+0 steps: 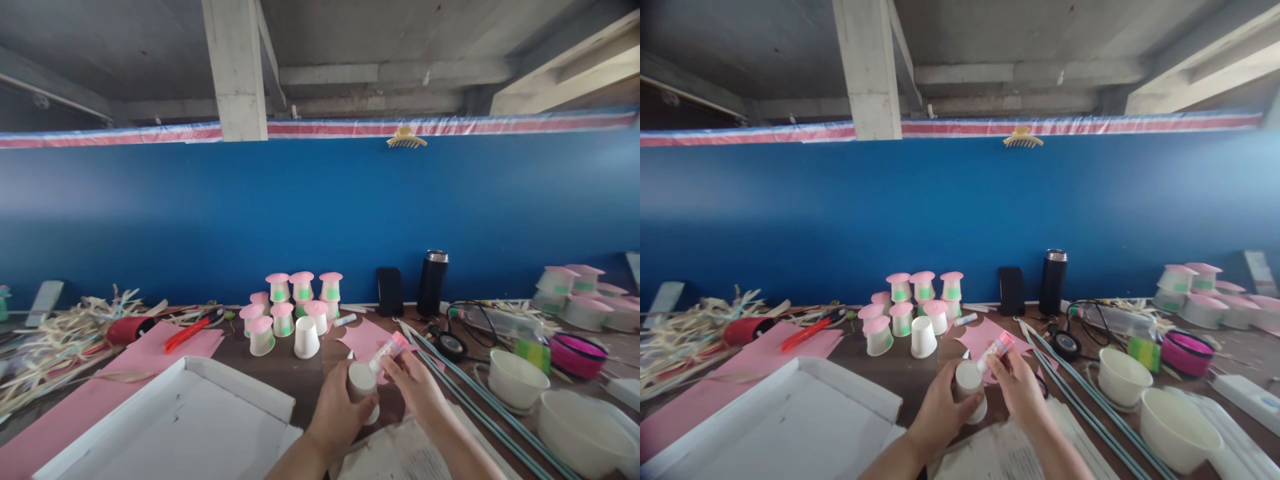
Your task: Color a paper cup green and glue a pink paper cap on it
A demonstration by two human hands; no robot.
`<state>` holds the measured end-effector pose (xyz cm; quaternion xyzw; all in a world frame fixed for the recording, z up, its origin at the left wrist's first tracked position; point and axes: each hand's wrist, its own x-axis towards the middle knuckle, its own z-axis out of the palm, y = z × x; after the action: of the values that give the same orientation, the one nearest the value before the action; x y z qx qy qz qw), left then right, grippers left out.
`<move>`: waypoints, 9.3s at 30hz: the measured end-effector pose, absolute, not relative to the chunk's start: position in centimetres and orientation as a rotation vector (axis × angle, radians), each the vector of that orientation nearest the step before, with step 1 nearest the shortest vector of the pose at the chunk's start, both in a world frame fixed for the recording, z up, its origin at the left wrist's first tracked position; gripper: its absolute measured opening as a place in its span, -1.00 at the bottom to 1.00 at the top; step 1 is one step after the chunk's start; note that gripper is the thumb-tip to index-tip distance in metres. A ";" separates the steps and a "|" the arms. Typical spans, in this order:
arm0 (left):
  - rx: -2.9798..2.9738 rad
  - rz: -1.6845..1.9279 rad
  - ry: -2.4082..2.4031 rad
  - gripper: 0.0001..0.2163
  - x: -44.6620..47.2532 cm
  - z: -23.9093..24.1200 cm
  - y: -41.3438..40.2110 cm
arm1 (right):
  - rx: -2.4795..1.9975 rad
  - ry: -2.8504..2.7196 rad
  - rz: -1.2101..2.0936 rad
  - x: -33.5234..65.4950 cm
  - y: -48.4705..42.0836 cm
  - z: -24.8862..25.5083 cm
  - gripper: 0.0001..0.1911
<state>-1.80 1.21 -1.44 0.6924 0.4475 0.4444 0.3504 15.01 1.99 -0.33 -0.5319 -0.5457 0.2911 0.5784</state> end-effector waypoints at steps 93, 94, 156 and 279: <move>1.728 1.069 0.961 -0.42 -2.4 -0.9 1.2 | -1.016 -0.763 1.075 14.7 1.3 0.7 -0.64; 1.738 1.063 0.944 -0.44 -2.4 -0.8 1.1 | -1.016 -0.763 1.082 14.7 1.3 0.6 -0.64; 2.019 1.048 1.091 -0.58 -1.9 -0.5 0.4 | -1.128 -1.145 0.849 14.2 2.0 0.0 -0.51; 2.199 1.126 1.221 -0.53 -0.4 -3.2 1.3 | -1.418 -1.430 0.391 12.1 1.6 1.4 -0.60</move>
<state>-0.45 1.34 -3.20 0.7831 0.4350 0.4010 0.1915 12.12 1.56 1.35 -0.5911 -0.5959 0.1628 0.5186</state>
